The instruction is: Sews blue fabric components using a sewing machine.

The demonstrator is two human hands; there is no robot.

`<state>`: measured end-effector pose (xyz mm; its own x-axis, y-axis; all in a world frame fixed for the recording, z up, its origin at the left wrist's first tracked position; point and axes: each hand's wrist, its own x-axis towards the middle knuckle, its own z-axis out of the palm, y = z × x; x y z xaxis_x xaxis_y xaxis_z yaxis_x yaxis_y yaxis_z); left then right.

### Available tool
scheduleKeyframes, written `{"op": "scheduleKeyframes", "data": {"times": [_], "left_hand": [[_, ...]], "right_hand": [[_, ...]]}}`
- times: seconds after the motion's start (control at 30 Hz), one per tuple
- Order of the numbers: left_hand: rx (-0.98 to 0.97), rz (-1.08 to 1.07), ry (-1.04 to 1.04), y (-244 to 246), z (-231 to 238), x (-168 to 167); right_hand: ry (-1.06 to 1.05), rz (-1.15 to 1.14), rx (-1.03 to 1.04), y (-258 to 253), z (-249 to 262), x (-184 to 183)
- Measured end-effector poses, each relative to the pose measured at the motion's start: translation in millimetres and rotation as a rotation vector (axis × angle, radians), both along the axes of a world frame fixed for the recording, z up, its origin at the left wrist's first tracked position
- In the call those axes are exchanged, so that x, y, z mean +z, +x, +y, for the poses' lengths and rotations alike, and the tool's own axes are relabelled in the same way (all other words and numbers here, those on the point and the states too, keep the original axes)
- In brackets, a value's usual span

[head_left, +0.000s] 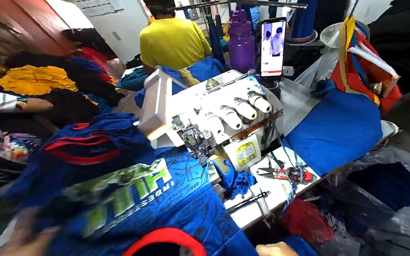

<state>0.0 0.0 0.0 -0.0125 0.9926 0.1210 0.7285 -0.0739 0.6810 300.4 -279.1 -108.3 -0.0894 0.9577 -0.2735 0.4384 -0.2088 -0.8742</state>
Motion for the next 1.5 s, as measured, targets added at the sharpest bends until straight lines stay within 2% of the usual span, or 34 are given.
{"op": "scheduleKeyframes", "data": {"times": [0.03, 0.07, 0.13, 0.23, 0.3, 0.47, 0.53, 0.63, 0.67, 0.73, 0.8, 0.87, 0.9, 1.03, 1.1, 1.17, 1.2, 1.27, 1.3, 1.37, 1.5], "left_hand": [[-0.090, 0.023, 0.016, -30, 23, -37], [-0.096, -0.068, 0.090, -50, 41, -66], [-0.030, -0.258, 0.128, -56, 48, -82], [0.059, -0.320, 0.141, -51, 47, -83], [0.080, -0.281, 0.155, -50, 50, -82], [0.091, 0.102, 0.204, -40, 48, -69], [0.061, 0.151, 0.281, -24, 33, -54], [-0.114, 0.120, 0.439, 15, -3, -37], [-0.217, 0.117, 0.495, 30, -17, -33], [-0.476, 0.088, 0.625, 57, -49, -29], [-0.765, -0.025, 0.693, 83, -79, -28], [-0.992, -0.142, 0.644, 108, -105, -30], [-1.052, -0.204, 0.613, 119, -118, -34], [-1.176, -0.403, 0.529, 167, -154, -43], [-1.219, -0.427, 0.451, 188, -162, -41], [-1.256, -0.401, 0.297, 206, -168, -34], [-1.260, -0.372, 0.226, 216, -170, -31], [-1.254, -0.338, 0.140, 239, -169, -35], [-1.248, -0.345, 0.112, 251, -167, -41], [-1.210, -0.363, 0.050, 274, -164, -53], [-1.088, -0.228, -0.206, 312, -160, -50]], "right_hand": [[-0.003, -0.010, -0.009, -2, 0, -3], [-0.009, -0.026, -0.010, -2, 1, -5], [-0.014, -0.052, -0.013, -1, 2, -6], [-0.052, -0.083, 0.000, 6, 0, -6], [-0.038, -0.134, -0.008, 9, -3, -10], [-0.157, -0.331, 0.016, 22, -8, -15], [-0.169, -0.385, 0.025, 29, -13, -19], [-0.155, -0.446, 0.018, 42, -20, -13], [-0.078, -0.445, -0.018, 48, -23, -5], [0.223, -0.454, -0.180, 62, -30, 15], [0.572, -0.581, -0.407, 82, -29, 33], [0.733, -0.770, -0.588, 109, -24, 52], [0.737, -0.860, -0.630, 124, -21, 60], [0.531, -1.039, -0.553, 164, -6, 62], [0.573, -1.090, -0.505, 174, 4, 41], [0.758, -1.233, -0.504, 190, 17, 5], [0.685, -1.236, -0.479, 185, 18, 14], [0.387, -1.148, -0.416, 168, 17, 55], [0.356, -1.121, -0.408, 168, 18, 62], [0.420, -1.050, -0.421, 176, 18, 60], [0.380, -0.726, -0.459, 194, 13, 64]]}}
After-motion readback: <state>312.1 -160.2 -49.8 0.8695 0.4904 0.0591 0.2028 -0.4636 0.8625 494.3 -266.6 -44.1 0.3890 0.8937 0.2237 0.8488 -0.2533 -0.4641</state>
